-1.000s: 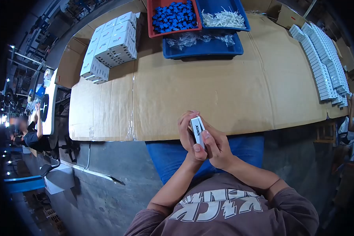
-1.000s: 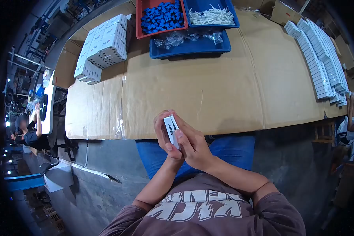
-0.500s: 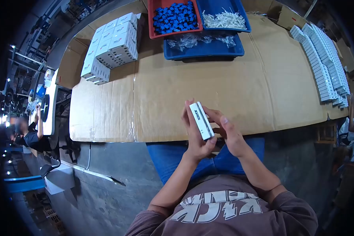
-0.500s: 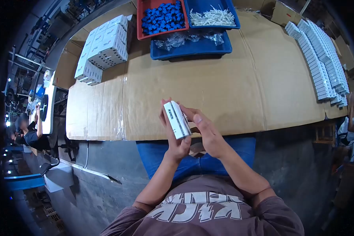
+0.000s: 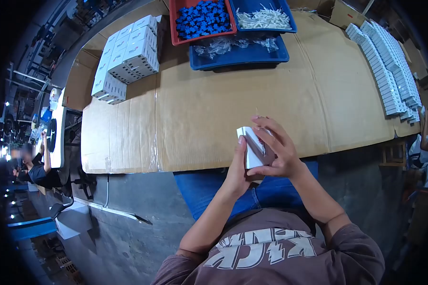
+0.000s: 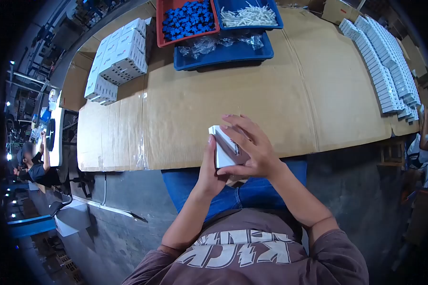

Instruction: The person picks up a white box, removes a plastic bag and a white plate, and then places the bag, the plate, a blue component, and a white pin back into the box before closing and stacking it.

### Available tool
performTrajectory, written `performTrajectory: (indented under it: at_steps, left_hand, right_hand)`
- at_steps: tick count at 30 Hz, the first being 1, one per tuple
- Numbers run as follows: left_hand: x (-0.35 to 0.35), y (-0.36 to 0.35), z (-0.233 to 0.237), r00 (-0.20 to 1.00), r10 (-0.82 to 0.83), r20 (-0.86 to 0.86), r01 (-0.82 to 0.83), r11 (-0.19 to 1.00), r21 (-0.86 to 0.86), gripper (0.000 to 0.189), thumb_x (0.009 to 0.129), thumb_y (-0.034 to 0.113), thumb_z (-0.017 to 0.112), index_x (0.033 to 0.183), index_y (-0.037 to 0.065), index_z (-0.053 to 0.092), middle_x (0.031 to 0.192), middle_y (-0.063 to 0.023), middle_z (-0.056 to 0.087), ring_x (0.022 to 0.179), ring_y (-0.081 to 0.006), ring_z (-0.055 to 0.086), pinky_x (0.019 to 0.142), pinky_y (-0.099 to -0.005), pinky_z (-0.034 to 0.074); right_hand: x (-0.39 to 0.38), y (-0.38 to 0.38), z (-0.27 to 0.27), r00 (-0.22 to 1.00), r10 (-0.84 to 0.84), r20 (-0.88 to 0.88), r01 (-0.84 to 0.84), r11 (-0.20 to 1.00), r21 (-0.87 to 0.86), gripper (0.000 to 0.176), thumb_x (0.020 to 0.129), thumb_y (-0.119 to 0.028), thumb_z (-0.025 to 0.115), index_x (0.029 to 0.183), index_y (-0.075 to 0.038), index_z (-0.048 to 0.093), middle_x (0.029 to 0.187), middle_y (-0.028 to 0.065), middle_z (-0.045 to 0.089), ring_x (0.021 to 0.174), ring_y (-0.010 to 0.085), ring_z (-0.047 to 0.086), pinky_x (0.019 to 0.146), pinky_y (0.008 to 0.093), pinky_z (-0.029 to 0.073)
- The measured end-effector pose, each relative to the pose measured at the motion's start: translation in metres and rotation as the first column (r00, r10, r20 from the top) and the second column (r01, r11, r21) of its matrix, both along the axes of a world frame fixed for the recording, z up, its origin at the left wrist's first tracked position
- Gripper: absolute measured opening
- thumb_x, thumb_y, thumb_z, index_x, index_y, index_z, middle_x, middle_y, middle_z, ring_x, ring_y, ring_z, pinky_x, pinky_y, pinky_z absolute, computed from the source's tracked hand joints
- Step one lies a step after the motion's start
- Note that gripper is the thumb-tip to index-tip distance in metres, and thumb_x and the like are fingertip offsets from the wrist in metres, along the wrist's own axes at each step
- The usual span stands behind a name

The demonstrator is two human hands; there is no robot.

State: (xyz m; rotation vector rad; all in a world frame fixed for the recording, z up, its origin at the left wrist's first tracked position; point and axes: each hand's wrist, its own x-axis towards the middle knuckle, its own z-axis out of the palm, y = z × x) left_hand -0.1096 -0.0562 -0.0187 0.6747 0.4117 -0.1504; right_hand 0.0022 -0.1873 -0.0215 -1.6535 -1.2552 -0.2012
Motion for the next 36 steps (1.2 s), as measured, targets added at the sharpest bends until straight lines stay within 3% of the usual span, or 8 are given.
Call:
performTrajectory:
  at_steps: [8,20,26,28,30,32,33,36]
  left_hand:
    - [0.004,-0.013,0.012,0.999,0.045,-0.011,-0.045,0.999,-0.028,0.076,0.106,0.069,0.037,0.156,0.013,0.039,0.143,-0.0111,0.058,0.127,-0.0253,0.062,0.102,-0.0394,0.056]
    - [0.001,-0.016,-0.004,1.000,0.007,-0.031,-0.004,0.993,0.116,0.074,0.105,0.070,0.038,0.149,0.011,0.043,0.125,-0.0077,0.063,0.112,-0.0178,0.066,0.087,-0.0333,0.058]
    - [0.004,-0.017,-0.005,0.998,0.051,-0.045,-0.044,0.989,0.144,0.078,0.105,0.071,0.038,0.153,0.010,0.040,0.132,-0.0108,0.060,0.120,-0.0213,0.062,0.099,-0.0388,0.054]
    - [0.005,-0.014,-0.014,1.000,0.011,-0.028,-0.008,0.993,0.118,0.084,0.104,0.071,0.041,0.159,0.008,0.034,0.144,-0.0136,0.055,0.133,-0.0258,0.057,0.109,-0.0417,0.049]
    - [0.008,-0.021,-0.016,0.958,0.080,0.275,-0.228,0.795,0.562,0.086,0.104,0.061,0.050,0.164,0.004,0.024,0.154,-0.0181,0.045,0.143,-0.0296,0.047,0.118,-0.0420,0.039]
    - [0.012,-0.016,-0.017,0.869,-0.046,0.493,-0.406,0.503,0.762,0.099,0.099,0.040,0.068,0.168,0.004,0.007,0.168,-0.0222,0.026,0.157,-0.0345,0.028,0.127,-0.0447,0.025]
    - [0.013,-0.015,-0.020,0.878,-0.010,0.479,-0.406,0.515,0.755,0.099,0.098,0.036,0.069,0.168,0.004,0.008,0.166,-0.0216,0.029,0.155,-0.0339,0.031,0.126,-0.0443,0.027]
    - [0.017,-0.011,-0.030,0.879,0.123,0.461,-0.430,0.621,0.655,0.097,0.097,0.023,0.073,0.168,0.005,0.010,0.157,-0.0181,0.041,0.144,-0.0299,0.045,0.121,-0.0436,0.034]
  right_hand:
    - [0.001,0.000,0.003,0.988,-0.003,0.151,0.011,0.998,-0.055,0.076,0.091,-0.056,0.070,0.139,0.001,0.061,0.144,0.0301,0.056,0.129,0.0478,0.060,0.110,0.0576,0.047]
    - [0.004,0.009,-0.024,0.990,0.008,0.139,-0.038,0.977,0.212,0.077,0.100,-0.057,0.057,0.134,0.012,0.060,0.129,0.0348,0.063,0.114,0.0516,0.067,0.096,0.0547,0.056]
    - [0.001,0.008,-0.029,0.998,0.063,-0.022,-0.060,0.988,0.142,0.086,0.103,-0.065,0.047,0.139,0.013,0.056,0.138,0.0328,0.060,0.125,0.0484,0.063,0.105,0.0491,0.052]
    - [-0.005,0.009,-0.035,0.958,0.066,-0.280,-0.005,0.977,0.211,0.090,0.104,-0.069,0.041,0.142,0.012,0.054,0.141,0.0303,0.059,0.128,0.0437,0.062,0.108,0.0466,0.049]
    - [-0.016,0.010,-0.034,0.843,0.095,-0.530,0.061,0.961,0.269,0.094,0.105,-0.072,0.032,0.148,0.010,0.050,0.149,0.0256,0.055,0.136,0.0343,0.057,0.115,0.0430,0.043]
    - [-0.029,0.020,-0.026,0.676,0.188,-0.712,0.109,0.930,0.350,0.094,0.105,-0.072,0.031,0.151,0.008,0.048,0.153,0.0242,0.052,0.141,0.0319,0.052,0.118,0.0421,0.039]
    - [-0.032,0.023,-0.021,0.576,0.240,-0.782,0.142,0.912,0.384,0.094,0.105,-0.072,0.030,0.152,0.008,0.047,0.155,0.0235,0.050,0.143,0.0307,0.050,0.119,0.0417,0.038]
    - [-0.034,0.027,-0.028,0.584,0.264,-0.767,0.067,0.926,0.370,0.080,0.110,-0.060,0.027,0.155,0.004,0.045,0.163,0.0191,0.042,0.150,0.0320,0.041,0.125,0.0416,0.028]
